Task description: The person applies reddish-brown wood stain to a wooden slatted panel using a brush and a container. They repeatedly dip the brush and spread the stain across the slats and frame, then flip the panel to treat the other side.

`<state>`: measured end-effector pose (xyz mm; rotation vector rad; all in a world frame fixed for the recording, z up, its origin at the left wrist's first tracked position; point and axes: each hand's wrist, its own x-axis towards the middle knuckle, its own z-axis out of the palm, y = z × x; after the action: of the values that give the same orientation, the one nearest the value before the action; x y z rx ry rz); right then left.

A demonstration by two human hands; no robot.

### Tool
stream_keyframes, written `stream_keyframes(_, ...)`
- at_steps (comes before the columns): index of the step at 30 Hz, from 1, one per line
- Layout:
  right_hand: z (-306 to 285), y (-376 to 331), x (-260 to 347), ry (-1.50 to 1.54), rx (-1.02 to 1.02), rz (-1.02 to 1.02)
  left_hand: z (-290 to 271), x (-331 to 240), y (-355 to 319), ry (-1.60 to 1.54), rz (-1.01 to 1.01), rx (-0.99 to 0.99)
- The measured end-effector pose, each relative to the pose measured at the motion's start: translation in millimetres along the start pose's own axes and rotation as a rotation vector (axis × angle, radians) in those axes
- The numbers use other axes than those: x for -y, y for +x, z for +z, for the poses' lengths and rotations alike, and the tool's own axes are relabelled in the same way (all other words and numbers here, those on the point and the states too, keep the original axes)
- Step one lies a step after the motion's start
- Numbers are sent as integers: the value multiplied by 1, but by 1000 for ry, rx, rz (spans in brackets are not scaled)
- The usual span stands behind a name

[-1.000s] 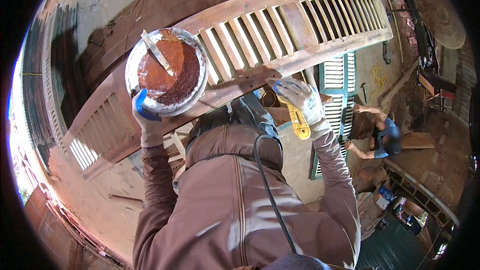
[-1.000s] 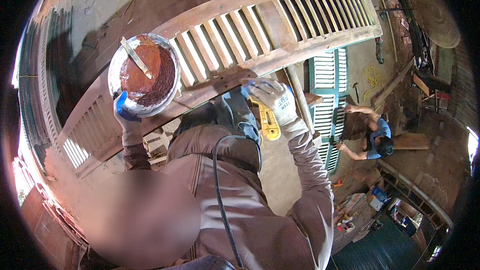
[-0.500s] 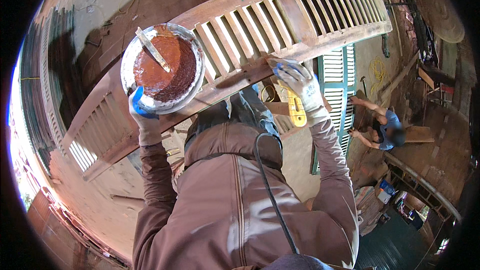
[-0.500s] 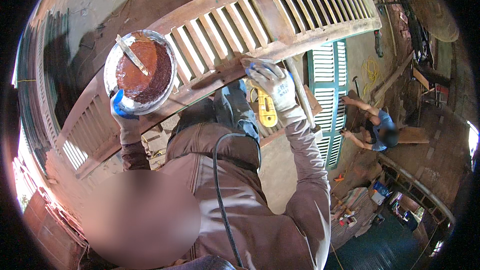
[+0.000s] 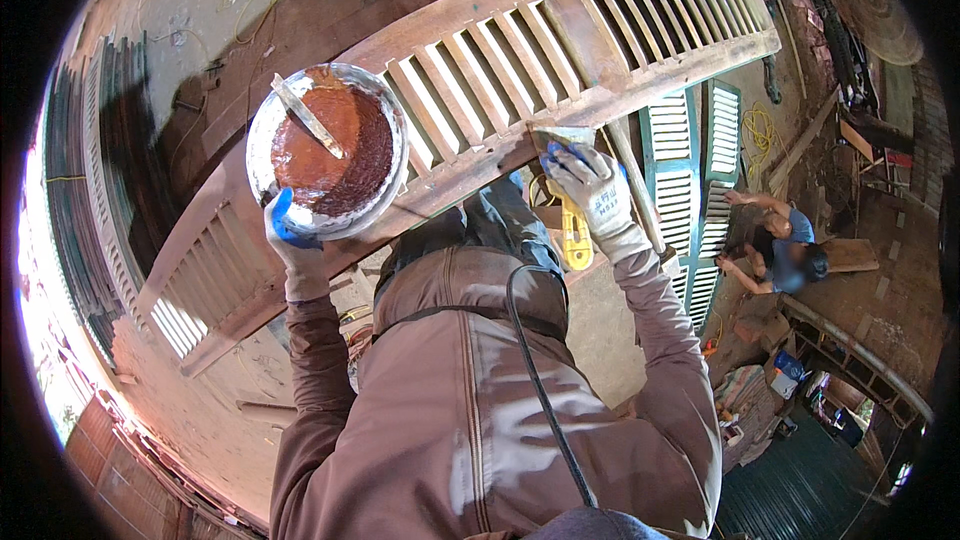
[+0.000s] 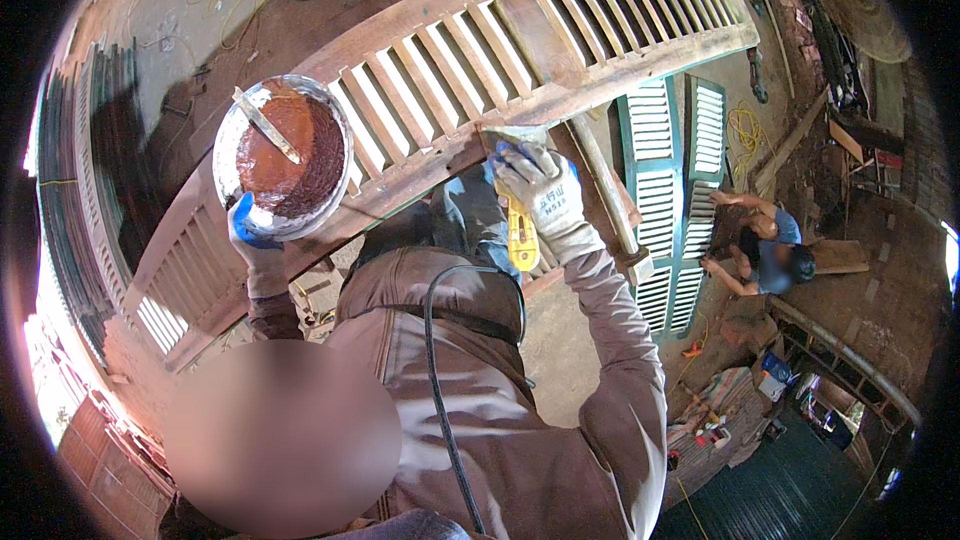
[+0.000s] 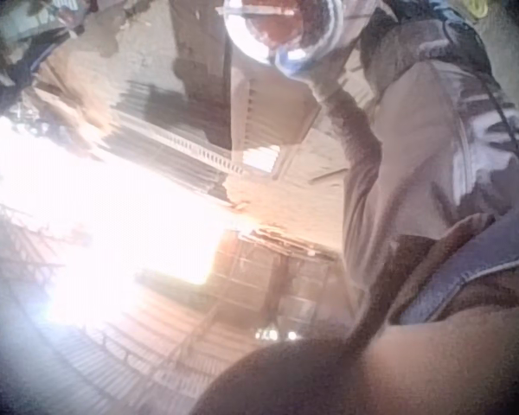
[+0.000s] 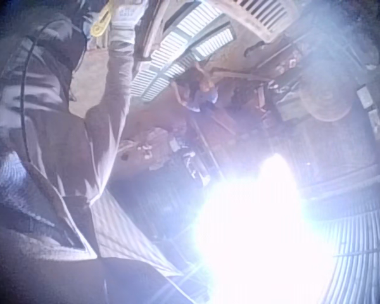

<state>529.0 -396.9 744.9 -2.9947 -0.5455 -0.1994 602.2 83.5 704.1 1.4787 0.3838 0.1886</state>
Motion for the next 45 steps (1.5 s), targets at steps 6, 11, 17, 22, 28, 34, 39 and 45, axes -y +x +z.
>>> stream_keyframes(6,-23,5,-3,-37,-34,21,3,-1,-7,1,30,12)
stream_keyframes(11,-8,13,11,6,-58,35,-6,10,-3,-70,59,84)
stream_keyframes(17,-42,10,37,176,-12,27,-8,18,-5,0,143,89)
stream_keyframes(22,-33,20,64,5,13,-39,-1,15,-6,-41,125,122)
stream_keyframes(28,-8,15,75,-44,7,-34,-18,30,0,271,492,229)
stream_keyframes(34,-31,0,63,-44,25,16,-28,36,0,-82,147,258)
stream_keyframes(39,-24,25,75,131,-22,54,-23,42,13,-315,-160,62)
stream_keyframes(45,-28,23,95,168,-72,86,-7,14,9,-259,-127,117)
